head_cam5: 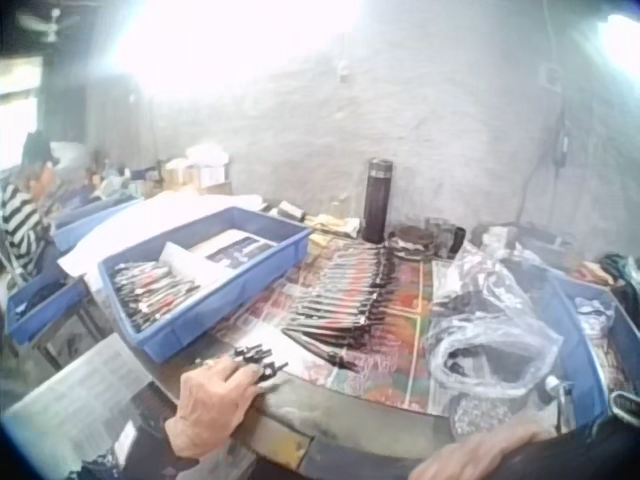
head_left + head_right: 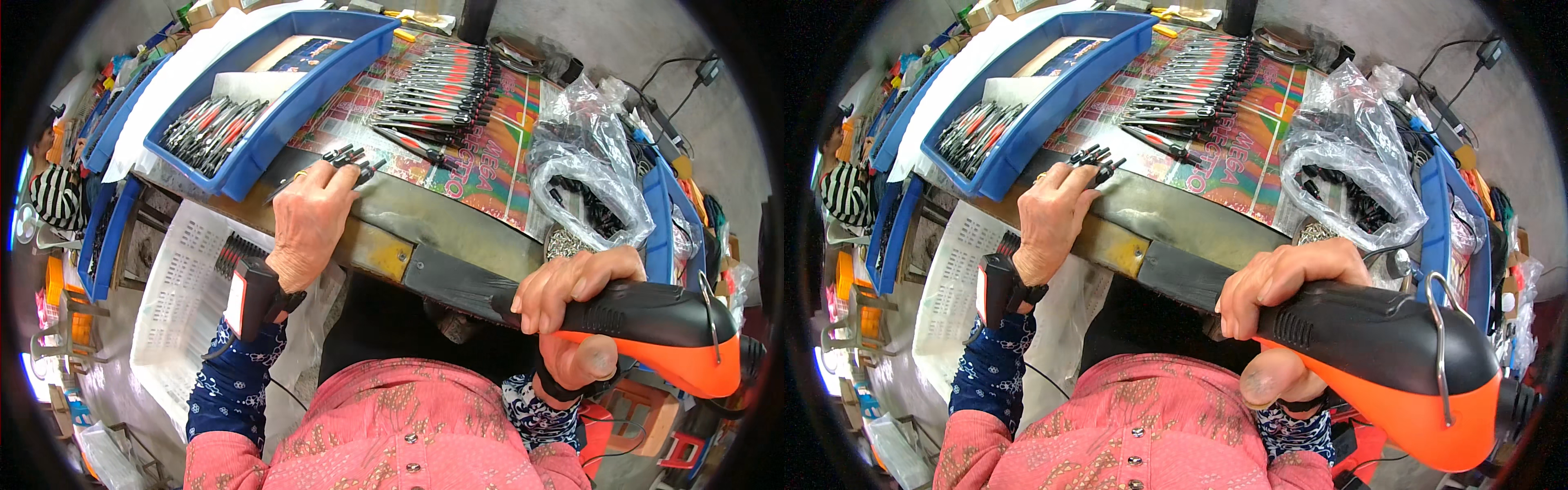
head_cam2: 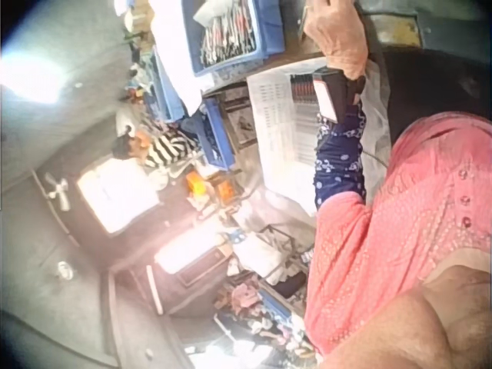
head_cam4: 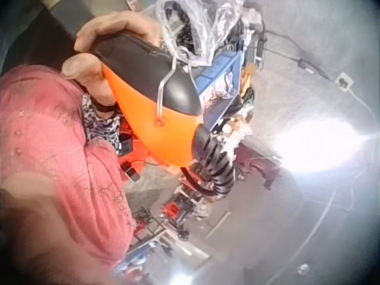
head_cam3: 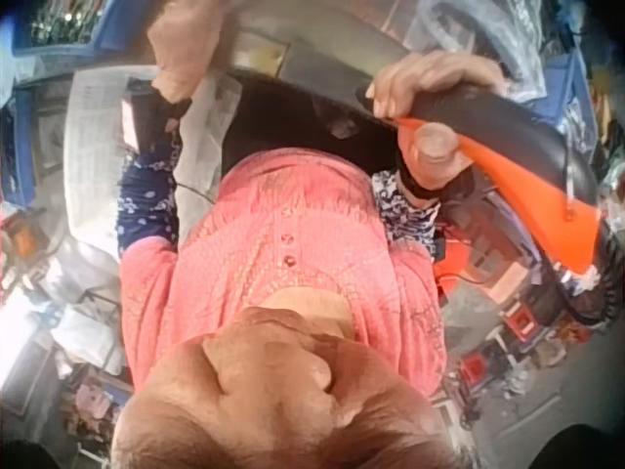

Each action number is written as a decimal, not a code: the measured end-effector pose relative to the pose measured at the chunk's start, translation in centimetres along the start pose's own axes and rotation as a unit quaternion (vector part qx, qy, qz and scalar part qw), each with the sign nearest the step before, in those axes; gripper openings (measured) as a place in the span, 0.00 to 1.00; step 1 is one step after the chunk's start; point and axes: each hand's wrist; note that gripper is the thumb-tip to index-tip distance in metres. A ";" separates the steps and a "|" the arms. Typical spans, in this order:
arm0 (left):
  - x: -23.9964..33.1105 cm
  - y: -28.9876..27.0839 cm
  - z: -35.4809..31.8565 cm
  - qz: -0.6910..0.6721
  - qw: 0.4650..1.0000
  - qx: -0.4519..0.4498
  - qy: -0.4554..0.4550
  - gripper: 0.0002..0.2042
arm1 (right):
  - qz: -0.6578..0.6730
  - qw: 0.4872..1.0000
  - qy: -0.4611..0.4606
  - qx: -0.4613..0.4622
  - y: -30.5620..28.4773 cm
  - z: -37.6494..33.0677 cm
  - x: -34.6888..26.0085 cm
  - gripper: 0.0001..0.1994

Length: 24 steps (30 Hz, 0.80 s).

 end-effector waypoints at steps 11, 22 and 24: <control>-0.6 1.7 2.5 0.050 0.996 0.016 0.078 0.07 | 0.025 0.999 -0.012 -0.036 -1.9 0.6 0.6 0.30; 3.1 6.4 6.7 -0.014 0.988 -0.042 0.148 0.10 | 0.032 0.999 -0.005 -0.036 -3.1 1.0 0.5 0.30; 3.1 7.0 6.7 -0.013 0.988 -0.051 0.148 0.10 | 0.021 0.999 -0.009 -0.027 -3.2 0.9 0.6 0.30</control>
Point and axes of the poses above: each hand's wrist, its own z-axis towards the middle knuckle, its own y-axis out of the palm, x = y × z, and after that the axes turned 8 degrees about x, right-handed
